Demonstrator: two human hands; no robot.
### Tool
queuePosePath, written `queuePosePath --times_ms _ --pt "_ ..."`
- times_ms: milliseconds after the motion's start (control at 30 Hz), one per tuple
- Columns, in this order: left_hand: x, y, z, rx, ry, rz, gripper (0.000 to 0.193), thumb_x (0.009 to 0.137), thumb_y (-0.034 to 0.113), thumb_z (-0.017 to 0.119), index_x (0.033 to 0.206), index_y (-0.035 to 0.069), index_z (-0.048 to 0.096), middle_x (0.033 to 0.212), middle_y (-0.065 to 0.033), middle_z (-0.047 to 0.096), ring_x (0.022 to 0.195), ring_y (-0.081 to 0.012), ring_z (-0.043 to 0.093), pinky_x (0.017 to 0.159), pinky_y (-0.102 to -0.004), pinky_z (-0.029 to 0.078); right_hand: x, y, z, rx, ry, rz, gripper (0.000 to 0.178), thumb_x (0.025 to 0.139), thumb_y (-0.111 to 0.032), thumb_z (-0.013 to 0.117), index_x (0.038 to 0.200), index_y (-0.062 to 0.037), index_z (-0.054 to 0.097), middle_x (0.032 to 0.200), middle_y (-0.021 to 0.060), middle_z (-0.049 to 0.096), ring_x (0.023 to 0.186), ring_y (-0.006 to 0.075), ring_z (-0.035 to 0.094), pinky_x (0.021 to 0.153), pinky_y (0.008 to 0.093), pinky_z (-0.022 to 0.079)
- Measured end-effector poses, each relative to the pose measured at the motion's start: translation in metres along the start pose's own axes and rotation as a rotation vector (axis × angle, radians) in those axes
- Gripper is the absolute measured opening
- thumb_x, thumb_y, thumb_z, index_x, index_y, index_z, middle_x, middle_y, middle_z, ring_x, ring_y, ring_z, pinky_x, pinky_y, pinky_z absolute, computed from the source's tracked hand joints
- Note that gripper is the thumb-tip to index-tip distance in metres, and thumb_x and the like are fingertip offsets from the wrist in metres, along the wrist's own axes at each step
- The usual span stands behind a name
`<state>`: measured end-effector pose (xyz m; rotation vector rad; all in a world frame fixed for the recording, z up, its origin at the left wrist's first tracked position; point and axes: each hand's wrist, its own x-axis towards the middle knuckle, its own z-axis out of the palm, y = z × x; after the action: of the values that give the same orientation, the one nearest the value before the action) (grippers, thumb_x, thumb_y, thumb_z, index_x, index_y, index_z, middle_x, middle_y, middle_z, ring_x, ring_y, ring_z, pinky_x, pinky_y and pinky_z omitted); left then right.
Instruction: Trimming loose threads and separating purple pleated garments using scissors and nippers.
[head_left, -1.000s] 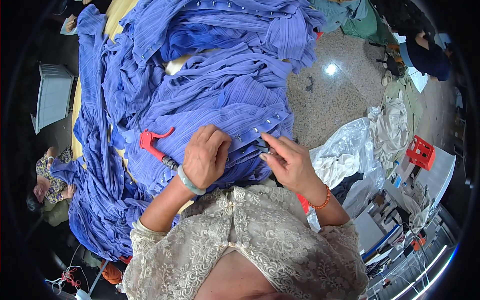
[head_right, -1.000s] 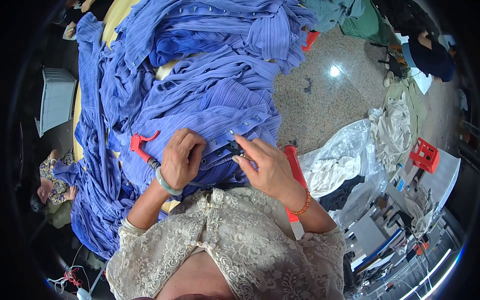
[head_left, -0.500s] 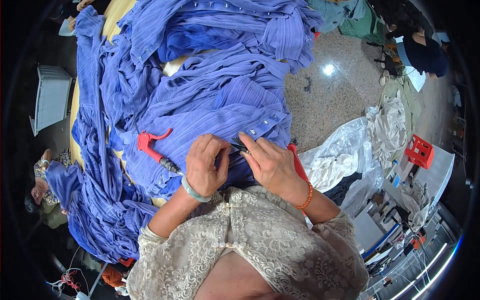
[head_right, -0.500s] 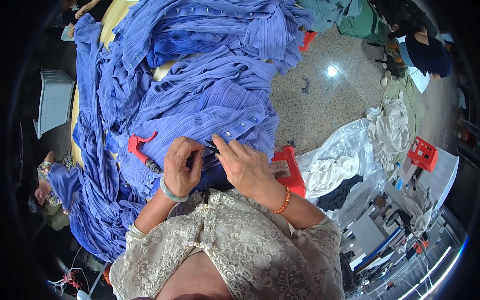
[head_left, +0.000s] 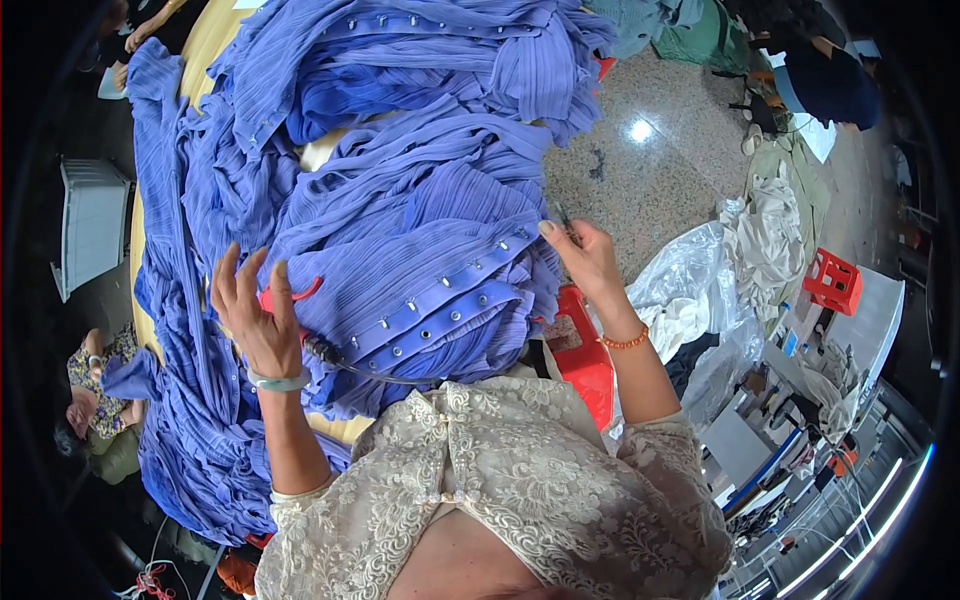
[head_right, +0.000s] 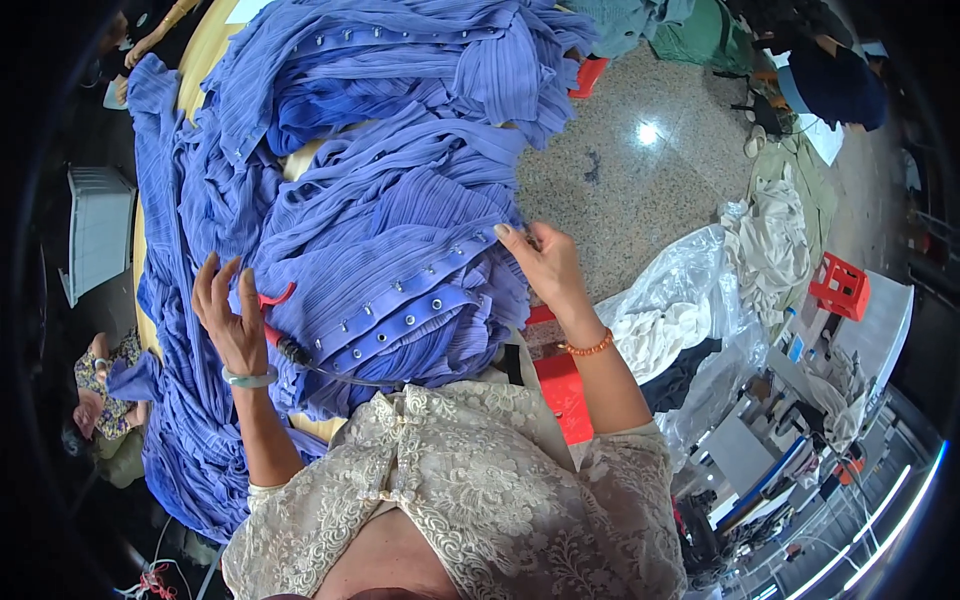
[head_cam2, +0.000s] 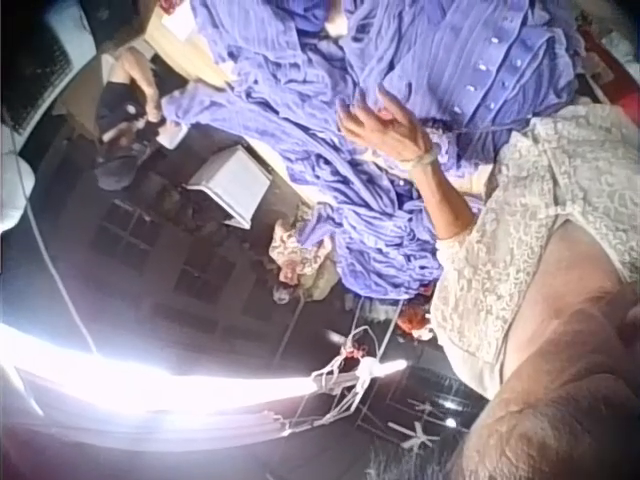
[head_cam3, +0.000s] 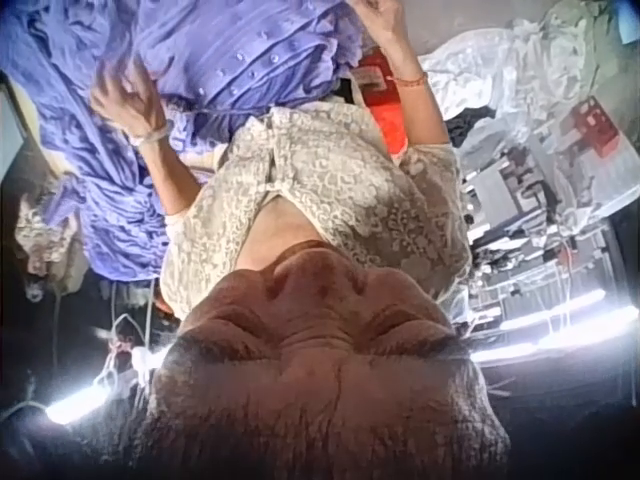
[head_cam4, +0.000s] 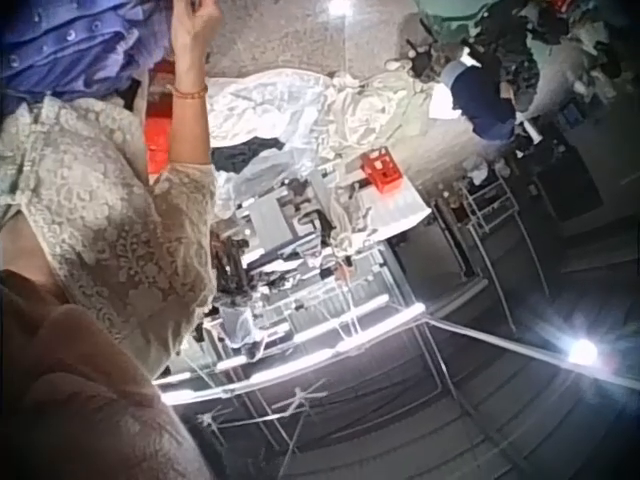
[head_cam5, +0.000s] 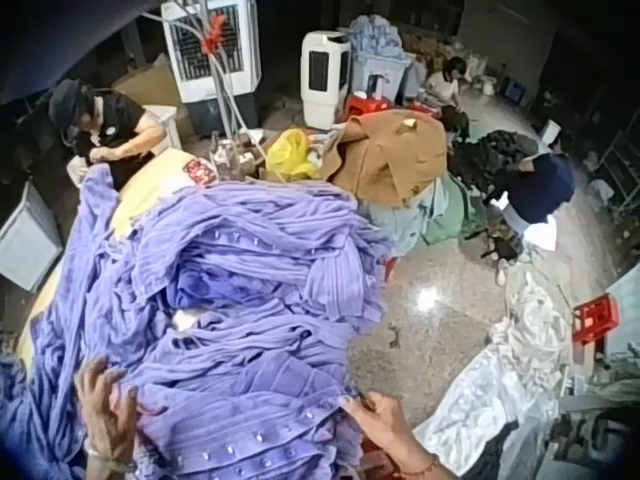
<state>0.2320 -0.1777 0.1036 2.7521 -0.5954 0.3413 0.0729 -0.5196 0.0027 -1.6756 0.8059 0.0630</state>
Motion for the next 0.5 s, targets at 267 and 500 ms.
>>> queuePosePath --times_ms 267,500 --pt "-0.031 0.078 0.014 -0.345 -0.418 0.239 0.047 0.081 0.016 0.079 0.124 0.006 0.065 0.139 -0.0194 0.055 0.129 -0.0401 0.051 0.107 -0.0497 0.038 0.013 -0.001 0.025 0.266 -0.14 0.145 0.038 0.089 -0.038 0.079 0.077 -0.004 0.068 0.066 -0.0065 0.056 0.062 0.0026 0.044 0.054 0.0237 0.034" --pt "-0.043 0.078 0.02 -0.252 -0.459 0.296 0.044 0.083 0.02 0.076 0.124 0.007 0.065 0.139 -0.0183 0.055 0.132 -0.0399 0.049 0.111 -0.0543 0.035 0.001 -0.021 0.013 0.373 0.037 -0.038 0.02 0.093 -0.016 0.075 0.081 -0.0021 0.07 0.067 -0.0123 0.046 0.06 -0.0006 0.035 0.052 0.0216 0.026"
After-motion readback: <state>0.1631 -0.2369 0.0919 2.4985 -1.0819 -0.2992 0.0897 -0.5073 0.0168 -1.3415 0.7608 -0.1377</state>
